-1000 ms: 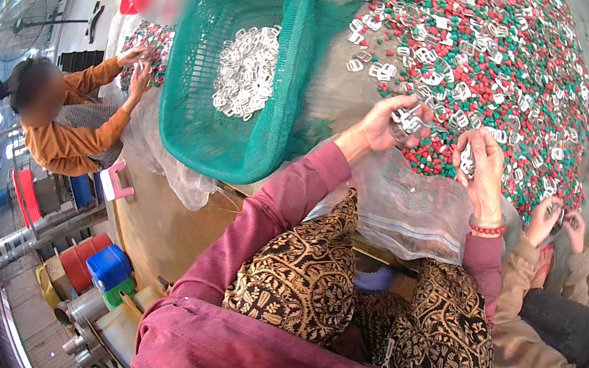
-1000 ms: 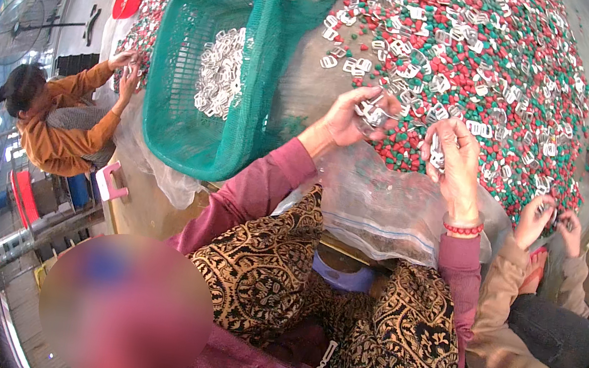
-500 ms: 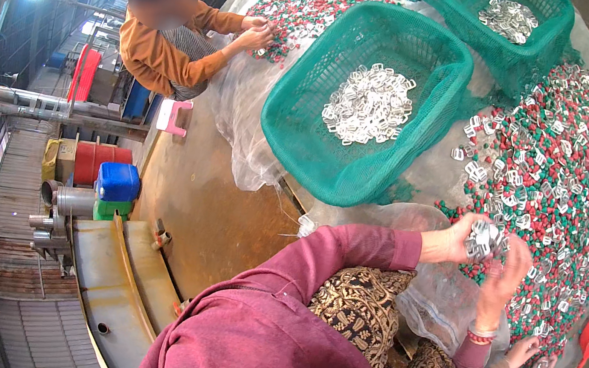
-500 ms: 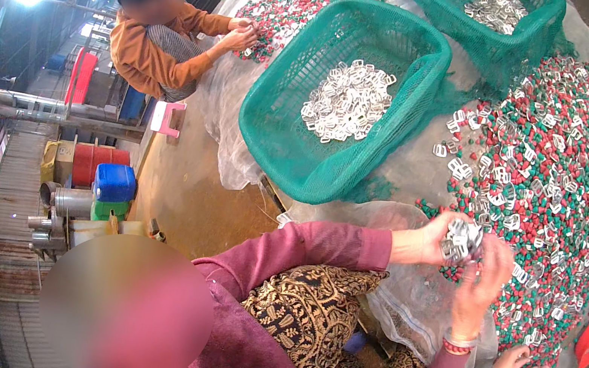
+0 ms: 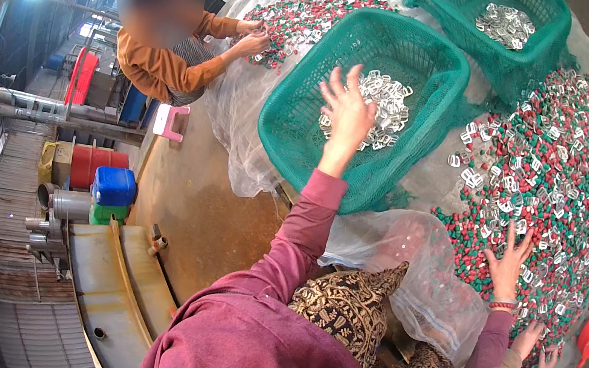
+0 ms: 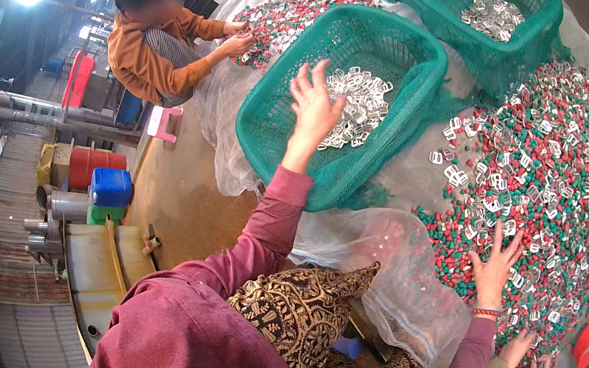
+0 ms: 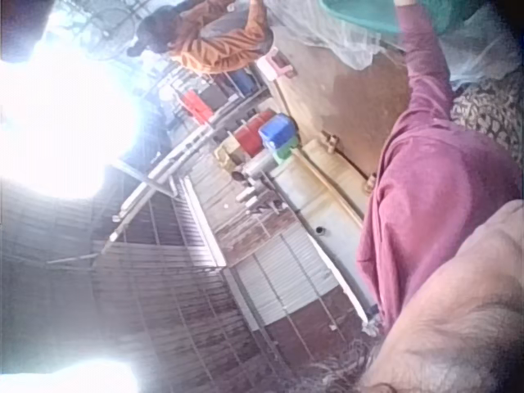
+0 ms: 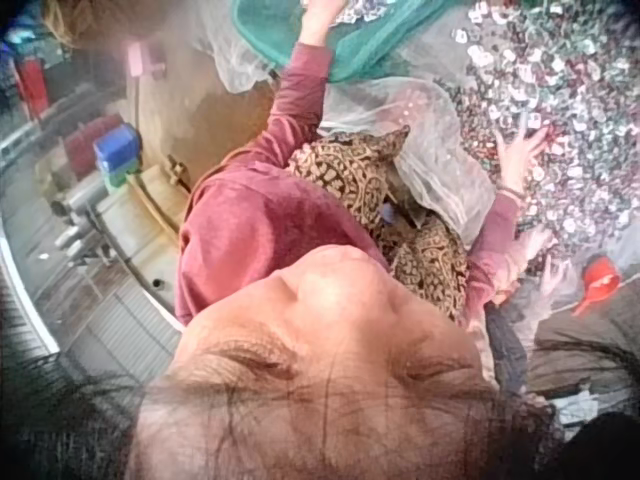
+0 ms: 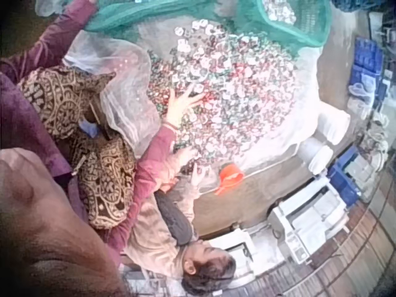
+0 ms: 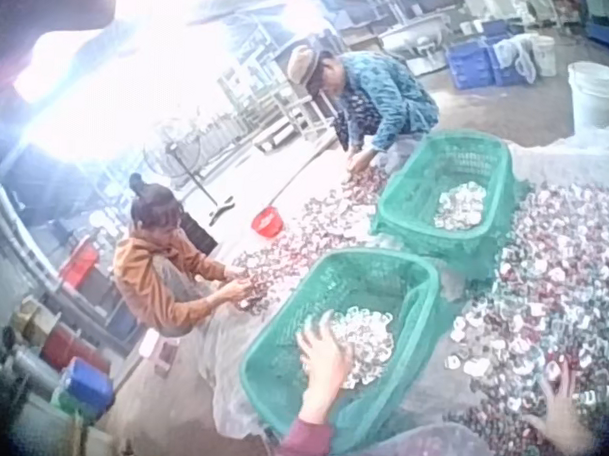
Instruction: The person sits at a table and sorts small red, green, and white plastic pieces by hand, placing selected white pieces into a green basket. Other workers are also sorting similar pieces nearby.
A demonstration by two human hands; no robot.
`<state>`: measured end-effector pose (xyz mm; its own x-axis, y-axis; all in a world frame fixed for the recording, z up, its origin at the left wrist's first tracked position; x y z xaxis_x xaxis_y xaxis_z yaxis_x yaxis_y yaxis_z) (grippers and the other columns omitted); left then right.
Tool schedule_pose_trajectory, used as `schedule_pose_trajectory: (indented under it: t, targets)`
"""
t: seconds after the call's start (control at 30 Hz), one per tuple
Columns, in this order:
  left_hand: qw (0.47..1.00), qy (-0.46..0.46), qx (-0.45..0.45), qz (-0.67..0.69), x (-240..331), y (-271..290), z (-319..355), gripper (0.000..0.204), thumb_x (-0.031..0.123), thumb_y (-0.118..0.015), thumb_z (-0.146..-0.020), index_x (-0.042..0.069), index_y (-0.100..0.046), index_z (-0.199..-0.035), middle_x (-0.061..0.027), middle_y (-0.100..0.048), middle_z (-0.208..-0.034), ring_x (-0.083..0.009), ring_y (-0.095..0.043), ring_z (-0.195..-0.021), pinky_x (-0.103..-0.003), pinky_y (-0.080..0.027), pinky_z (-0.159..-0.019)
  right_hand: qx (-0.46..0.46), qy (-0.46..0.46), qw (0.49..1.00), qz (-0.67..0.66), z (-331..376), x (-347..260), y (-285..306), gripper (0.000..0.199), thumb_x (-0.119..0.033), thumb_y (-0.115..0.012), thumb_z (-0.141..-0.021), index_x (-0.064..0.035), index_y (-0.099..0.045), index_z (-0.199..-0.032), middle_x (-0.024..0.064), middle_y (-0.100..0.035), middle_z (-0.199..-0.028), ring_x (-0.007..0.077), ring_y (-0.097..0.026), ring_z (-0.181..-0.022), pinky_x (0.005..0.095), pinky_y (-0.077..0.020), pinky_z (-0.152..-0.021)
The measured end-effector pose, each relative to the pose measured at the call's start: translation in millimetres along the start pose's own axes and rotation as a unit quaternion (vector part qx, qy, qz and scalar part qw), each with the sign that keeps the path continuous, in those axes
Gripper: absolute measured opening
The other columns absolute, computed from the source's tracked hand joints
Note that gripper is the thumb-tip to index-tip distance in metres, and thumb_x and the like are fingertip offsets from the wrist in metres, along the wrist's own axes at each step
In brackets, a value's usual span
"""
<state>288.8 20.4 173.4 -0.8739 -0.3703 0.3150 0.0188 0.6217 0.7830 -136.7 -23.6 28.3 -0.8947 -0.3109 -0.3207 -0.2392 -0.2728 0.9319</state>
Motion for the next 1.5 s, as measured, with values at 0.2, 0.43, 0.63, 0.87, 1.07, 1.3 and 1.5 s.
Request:
schedule_pose_trajectory:
  t: [0.2,0.43,0.63,0.87,1.07,1.3,1.5]
  targets:
    - [0.851,-0.304,-0.279,0.325,194.5,-73.0,76.6,0.035,0.004,-0.055,-0.070,0.005,-0.056,-0.105,-0.0166,-0.054,-0.107,-0.0325,-0.049,-0.106,-0.040,-0.042,-0.090,0.042,0.081,0.993,0.070,8.3,-2.6,-30.0,0.052,-0.008,-0.065,-0.076,-0.0122,-0.047,-0.125,0.0180,-0.041,-0.125,0.0392,-0.041,-0.113,0.0451,-0.0436,-0.087]
    - [0.854,-0.383,-0.343,0.080,215.1,-164.1,204.5,0.046,0.025,-0.060,-0.077,0.019,-0.049,-0.121,-0.0327,-0.035,-0.128,-0.0501,-0.040,-0.111,-0.064,-0.043,-0.078,-0.022,-0.139,0.858,-0.494,13.6,51.5,-63.8,0.033,-0.009,-0.057,-0.086,0.0021,-0.051,-0.116,0.0109,-0.052,-0.106,0.0215,-0.058,-0.085,0.0335,-0.0488,-0.075]
    - [0.805,-0.299,-0.439,0.266,199.6,-144.4,218.8,0.026,0.009,-0.056,-0.078,0.007,-0.054,-0.103,-0.0284,-0.050,-0.100,-0.0437,-0.052,-0.099,-0.046,-0.048,-0.078,-0.024,-0.198,0.701,-0.685,39.5,12.4,-40.9,0.060,-0.006,-0.056,-0.086,-0.0073,-0.028,-0.138,0.0052,-0.046,-0.113,0.0124,-0.054,-0.086,0.0266,-0.0509,-0.071]
    - [0.675,-0.095,-0.570,0.459,199.8,-126.8,205.4,0.036,0.011,-0.062,-0.078,0.005,-0.056,-0.112,-0.0163,-0.057,-0.114,-0.0330,-0.060,-0.096,-0.040,-0.046,-0.083,-0.040,-0.152,0.690,-0.707,48.3,-12.7,-31.7,0.049,0.004,-0.054,-0.082,-0.0037,-0.042,-0.129,0.0053,-0.057,-0.098,0.0104,-0.058,-0.072,0.0207,-0.0495,-0.054]
    - [0.649,-0.027,-0.544,0.531,209.8,-105.7,168.7,0.042,0.004,-0.058,-0.078,0.006,-0.053,-0.119,-0.0119,-0.061,-0.110,-0.0231,-0.059,-0.102,-0.037,-0.045,-0.089,-0.010,-0.172,0.614,-0.770,55.3,-6.7,11.7,0.032,-0.013,-0.055,-0.090,-0.0060,-0.050,-0.120,0.0046,-0.060,-0.096,0.0115,-0.059,-0.067,0.0247,-0.0541,-0.050]
    - [0.759,-0.076,-0.519,0.384,190.1,-90.9,147.0,0.053,0.019,-0.074,-0.066,0.007,-0.056,-0.115,-0.0119,-0.064,-0.100,-0.0292,-0.061,-0.093,-0.040,-0.046,-0.080,-0.046,-0.231,0.509,-0.828,62.8,-6.9,-7.7,0.022,-0.018,-0.054,-0.090,-0.0067,-0.050,-0.109,0.0109,-0.058,-0.106,0.0285,-0.061,-0.091,0.0444,-0.0569,-0.068]
    - [0.781,-0.161,-0.533,0.282,186.2,-132.4,162.9,0.022,0.020,-0.061,-0.079,0.007,-0.064,-0.096,-0.0136,-0.064,-0.093,-0.0303,-0.060,-0.090,-0.040,-0.047,-0.077,-0.038,-0.175,0.460,-0.870,55.3,-34.2,33.3,0.028,-0.017,-0.055,-0.089,-0.0060,-0.048,-0.114,0.0129,-0.053,-0.115,0.0338,-0.052,-0.108,0.0589,-0.0423,-0.091]
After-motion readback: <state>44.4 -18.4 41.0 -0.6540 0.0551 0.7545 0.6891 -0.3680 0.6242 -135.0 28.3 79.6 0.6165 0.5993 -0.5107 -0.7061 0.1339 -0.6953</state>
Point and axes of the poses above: each hand's wrist, its own z-axis away from the middle knuckle, its own y-axis out of the back of the hand, x = y × z, the point moved 4 cm from there along -z, towards the middle knuckle
